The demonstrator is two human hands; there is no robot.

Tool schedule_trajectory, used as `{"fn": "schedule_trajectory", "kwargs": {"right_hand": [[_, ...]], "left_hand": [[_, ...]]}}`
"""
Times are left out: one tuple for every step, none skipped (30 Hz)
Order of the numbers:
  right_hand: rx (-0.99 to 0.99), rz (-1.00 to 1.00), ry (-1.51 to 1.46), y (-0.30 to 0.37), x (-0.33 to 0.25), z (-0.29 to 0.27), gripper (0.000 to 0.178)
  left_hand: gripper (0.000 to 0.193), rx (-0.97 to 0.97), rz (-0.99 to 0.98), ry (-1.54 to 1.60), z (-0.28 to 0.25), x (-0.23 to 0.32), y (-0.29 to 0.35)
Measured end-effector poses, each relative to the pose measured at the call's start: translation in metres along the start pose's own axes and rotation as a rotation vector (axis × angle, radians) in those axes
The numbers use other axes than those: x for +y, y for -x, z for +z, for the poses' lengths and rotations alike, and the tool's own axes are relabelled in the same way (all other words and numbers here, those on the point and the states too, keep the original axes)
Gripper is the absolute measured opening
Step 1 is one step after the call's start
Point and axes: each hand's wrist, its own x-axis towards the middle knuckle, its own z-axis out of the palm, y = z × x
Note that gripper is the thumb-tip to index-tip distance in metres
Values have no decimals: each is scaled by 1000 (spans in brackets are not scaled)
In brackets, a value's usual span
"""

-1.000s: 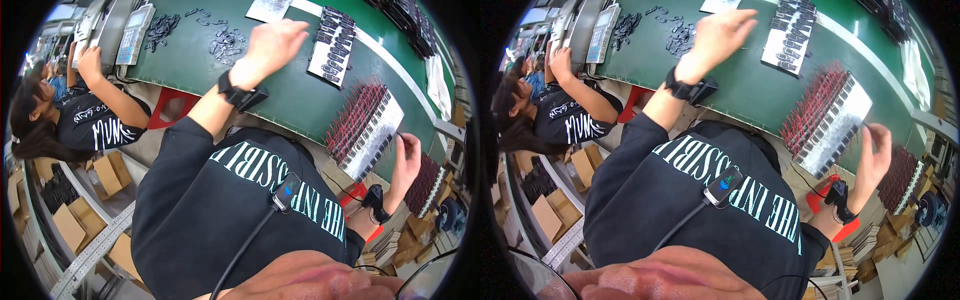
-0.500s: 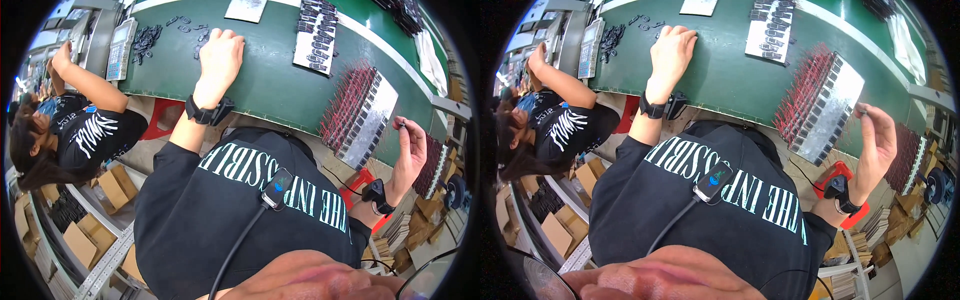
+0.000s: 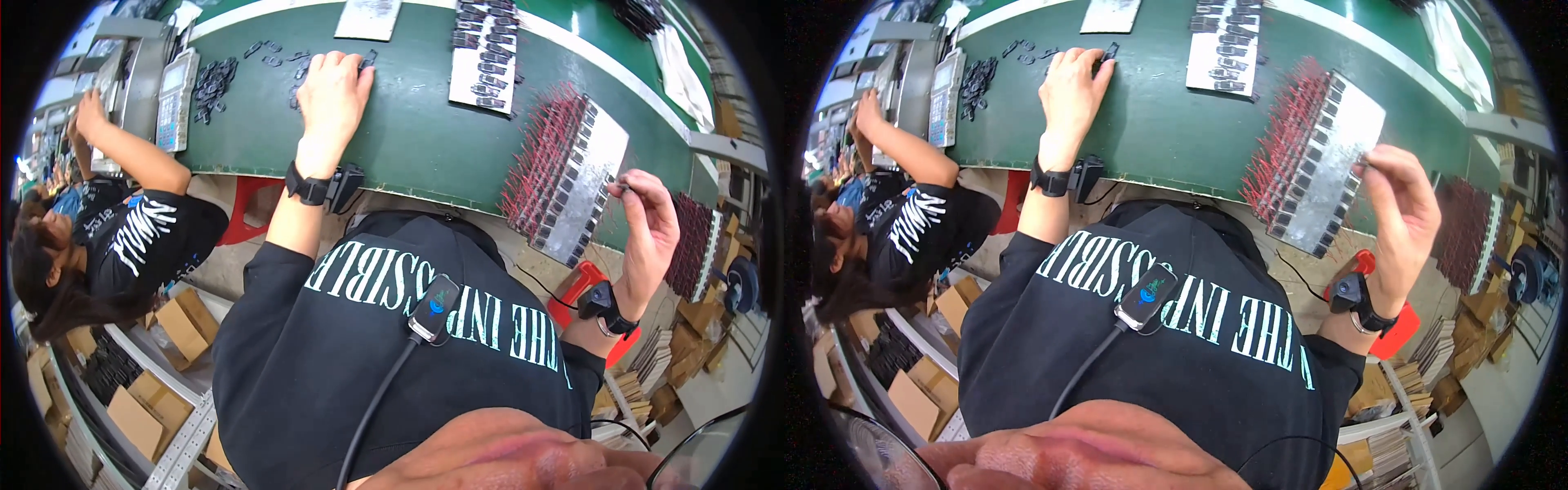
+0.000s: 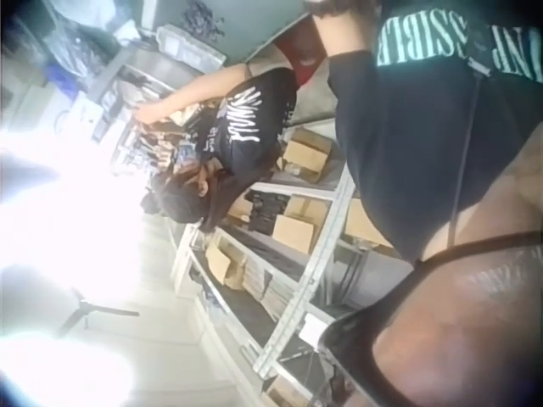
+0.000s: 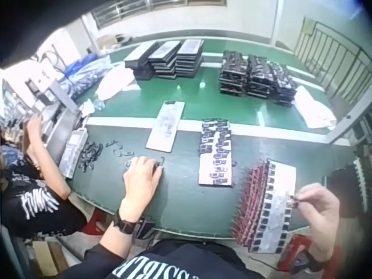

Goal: The person organizes stacks of trays containing electronic components and then begins assembling them by pressing individual speakers into plastic frames. They repeat this process for several components, placing each finished assembly back onto a tray.

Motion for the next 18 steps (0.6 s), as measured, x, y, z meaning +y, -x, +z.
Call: {"fn": "schedule_trajectory", "kwargs": {"right_hand": [[-18,18,2,0,1,-2,15],[-26,38,4,0,1,-1,15],[6,46,16,-3,4,5,15],[-37,60,10,-9,7,15,14],[-90,89,28,-10,5,12,14],[-90,97,-18,-15,4,16,14],[-84,105,-69,-20,2,26,14],[-51,116,-55,-25,2,35,14],[-51,83,-68,-31,5,43,14],[-55,49,-83,-34,8,46,14],[-41,53,-76,-36,11,46,14],[-33,49,-31,-38,15,46,14],[-26,46,14,-38,19,45,14],[-25,40,52,-39,21,45,14],[-23,42,51,-39,22,44,14],[-20,49,63,-39,23,43,15],[-18,54,76,-39,25,43,15],[-17,59,88,-39,25,43,15]], "left_hand": [[22,3,28,29,1,3,-3],[22,4,64,62,2,8,-7],[22,-2,89,86,-1,20,-12],[22,-35,44,287,-7,32,-17],[22,-81,-24,510,-16,60,-13],[22,-125,-81,722,-20,80,-16],[22,-146,-56,755,-23,96,-18],[23,-231,-43,907,-27,111,-20],[24,-314,-34,1052,-29,124,-21],[26,-399,-27,1193,-29,134,-22],[26,-408,-18,1202,-28,142,-23],[26,-488,-70,1330,-27,148,-23],[27,-569,-127,1455,-27,153,-23],[27,-647,-188,1572,-27,156,-23],[27,-651,-188,1571,-27,157,-23],[27,-666,-196,1589,-27,158,-23],[26,-678,-205,1607,-26,159,-23],[26,-690,-214,1625,-26,159,-23]]}}
